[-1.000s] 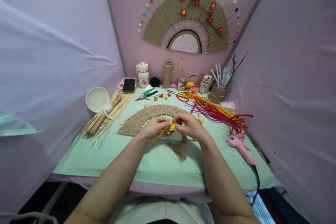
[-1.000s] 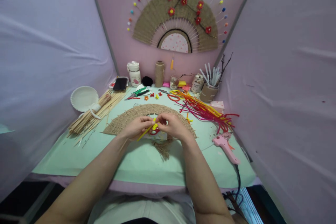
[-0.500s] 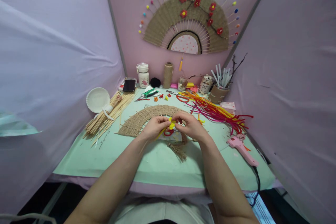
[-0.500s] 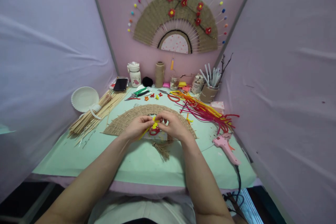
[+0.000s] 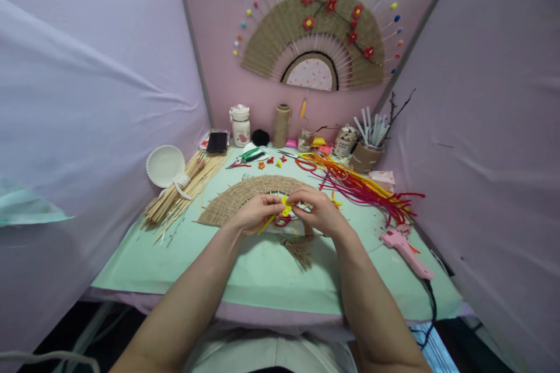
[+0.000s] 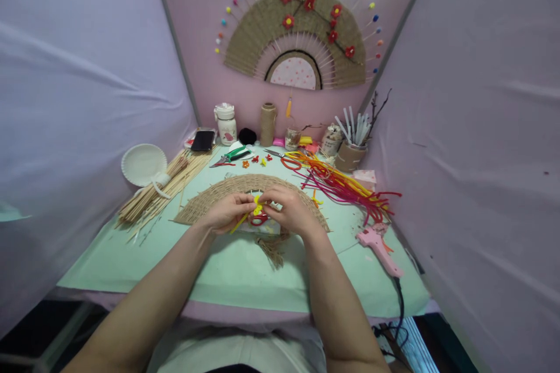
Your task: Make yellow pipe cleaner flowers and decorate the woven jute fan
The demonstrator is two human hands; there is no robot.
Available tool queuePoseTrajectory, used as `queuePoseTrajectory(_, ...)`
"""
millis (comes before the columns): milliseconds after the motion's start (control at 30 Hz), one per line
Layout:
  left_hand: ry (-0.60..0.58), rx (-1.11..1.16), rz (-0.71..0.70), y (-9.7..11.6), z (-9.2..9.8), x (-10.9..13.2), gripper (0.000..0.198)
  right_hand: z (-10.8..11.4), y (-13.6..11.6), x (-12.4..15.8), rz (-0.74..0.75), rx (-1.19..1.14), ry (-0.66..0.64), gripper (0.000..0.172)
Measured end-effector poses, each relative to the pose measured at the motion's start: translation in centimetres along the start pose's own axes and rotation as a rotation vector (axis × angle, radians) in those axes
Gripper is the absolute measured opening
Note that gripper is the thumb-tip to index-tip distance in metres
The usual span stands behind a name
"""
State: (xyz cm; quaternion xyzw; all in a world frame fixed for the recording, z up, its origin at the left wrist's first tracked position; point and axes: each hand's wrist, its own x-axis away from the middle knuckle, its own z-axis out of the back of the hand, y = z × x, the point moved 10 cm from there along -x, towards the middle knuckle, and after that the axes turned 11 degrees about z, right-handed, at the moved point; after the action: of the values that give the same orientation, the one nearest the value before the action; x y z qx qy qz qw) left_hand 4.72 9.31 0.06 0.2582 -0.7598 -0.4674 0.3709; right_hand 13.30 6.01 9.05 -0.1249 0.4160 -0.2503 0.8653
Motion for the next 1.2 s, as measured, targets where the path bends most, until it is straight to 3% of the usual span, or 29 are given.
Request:
queuePoseTrajectory(500, 0.178, -0.203, -0.127, 1.5, 0.9, 0.5, 0.023, -0.5, 0.7, 0.1, -0.073, 0.120, -0.082, 0.014)
queuePoseTrajectory(900, 0.613, -0.593, -0.436, 2.8, 0.6, 2.1, 0.013, -0.9, 4.0, 1.6, -0.453, 0.094, -0.030, 0.010)
queuePoseTrajectory(1000, 0.623, -0.592, -0.373, 2.2, 1.2, 1.5, 0.013, -1.1, 4.2, 1.7, -0.470, 0.059, -0.022, 0.013)
queuePoseTrajectory(1100, 0.551, -0.520, -0.280, 1.3, 1.7, 0.5, 0.016, -1.3, 4.5, 1.8, -0.479, 0.007, -0.019, 0.016)
queuePoseTrajectory(1200, 0.523, -0.493, -0.284, 1.4, 1.6, 0.5, 0.017, -1.3, 5.1, 2.2, -0.523, -0.052, -0.012, 0.018)
